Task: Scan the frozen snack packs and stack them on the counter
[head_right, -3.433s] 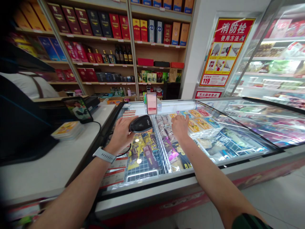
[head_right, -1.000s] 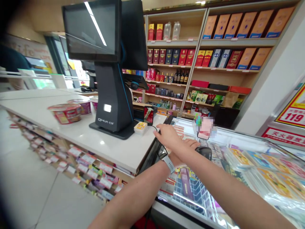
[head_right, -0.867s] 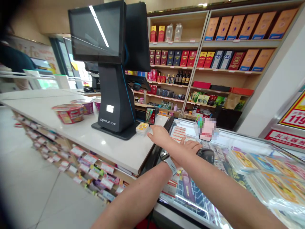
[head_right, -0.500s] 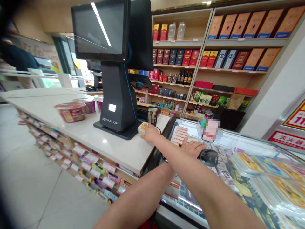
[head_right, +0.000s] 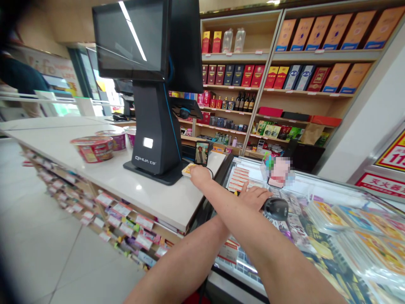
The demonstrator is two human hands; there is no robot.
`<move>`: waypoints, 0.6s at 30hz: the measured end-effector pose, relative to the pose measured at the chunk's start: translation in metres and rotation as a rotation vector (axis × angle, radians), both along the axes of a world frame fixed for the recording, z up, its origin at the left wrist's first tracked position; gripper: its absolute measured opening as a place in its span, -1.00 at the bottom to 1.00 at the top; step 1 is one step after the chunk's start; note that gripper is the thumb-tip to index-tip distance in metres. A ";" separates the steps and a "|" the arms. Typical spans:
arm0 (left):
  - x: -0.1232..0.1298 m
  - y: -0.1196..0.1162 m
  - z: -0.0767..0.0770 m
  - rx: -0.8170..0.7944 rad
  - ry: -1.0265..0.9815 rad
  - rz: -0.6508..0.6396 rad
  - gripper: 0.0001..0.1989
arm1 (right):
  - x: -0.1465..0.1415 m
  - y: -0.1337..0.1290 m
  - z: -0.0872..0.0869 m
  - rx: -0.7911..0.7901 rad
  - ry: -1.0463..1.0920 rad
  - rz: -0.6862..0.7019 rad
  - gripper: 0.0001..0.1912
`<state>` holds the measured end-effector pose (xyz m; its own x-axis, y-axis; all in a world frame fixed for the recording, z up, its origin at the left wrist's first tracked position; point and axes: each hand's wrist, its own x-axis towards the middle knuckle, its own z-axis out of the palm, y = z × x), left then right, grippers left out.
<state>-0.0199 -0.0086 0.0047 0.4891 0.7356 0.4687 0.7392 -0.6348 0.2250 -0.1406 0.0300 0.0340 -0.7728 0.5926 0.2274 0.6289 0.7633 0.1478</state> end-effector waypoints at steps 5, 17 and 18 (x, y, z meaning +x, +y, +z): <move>0.001 -0.002 0.005 -0.060 0.041 0.010 -0.57 | 0.007 -0.011 0.010 0.025 0.021 -0.002 -0.70; 0.006 0.008 -0.004 -0.017 0.069 0.061 -0.59 | 0.039 -0.020 0.043 -0.104 0.318 -0.080 -0.75; 0.007 0.011 -0.009 0.007 0.063 0.067 -0.60 | 0.044 -0.021 0.044 -0.110 0.346 -0.074 -0.76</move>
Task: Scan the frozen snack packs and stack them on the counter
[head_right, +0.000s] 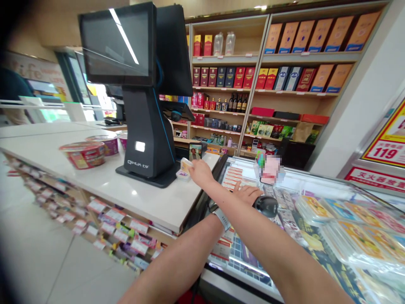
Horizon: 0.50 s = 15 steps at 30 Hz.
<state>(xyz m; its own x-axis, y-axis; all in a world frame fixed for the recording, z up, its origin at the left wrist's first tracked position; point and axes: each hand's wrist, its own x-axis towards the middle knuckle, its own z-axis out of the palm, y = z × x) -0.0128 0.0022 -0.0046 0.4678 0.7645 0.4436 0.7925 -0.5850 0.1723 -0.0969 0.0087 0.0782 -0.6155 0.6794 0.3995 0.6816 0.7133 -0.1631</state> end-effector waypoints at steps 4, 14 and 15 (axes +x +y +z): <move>0.001 0.008 -0.013 0.059 -0.011 -0.012 -0.59 | 0.020 -0.007 0.003 -0.106 0.167 0.040 -0.82; -0.002 -0.002 -0.001 0.077 -0.007 -0.028 -0.57 | 0.085 -0.041 -0.003 -0.384 0.572 0.123 -0.86; 0.001 -0.001 0.000 0.082 -0.035 -0.019 -0.56 | 0.093 -0.044 -0.005 -0.338 0.587 0.100 -0.86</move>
<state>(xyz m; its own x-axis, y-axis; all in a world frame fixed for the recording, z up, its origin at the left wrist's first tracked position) -0.0121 0.0017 -0.0047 0.4652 0.7159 0.5206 0.7755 -0.6132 0.1502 -0.0039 -0.0353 0.0732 -0.4279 0.7767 0.4623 0.3461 0.6133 -0.7100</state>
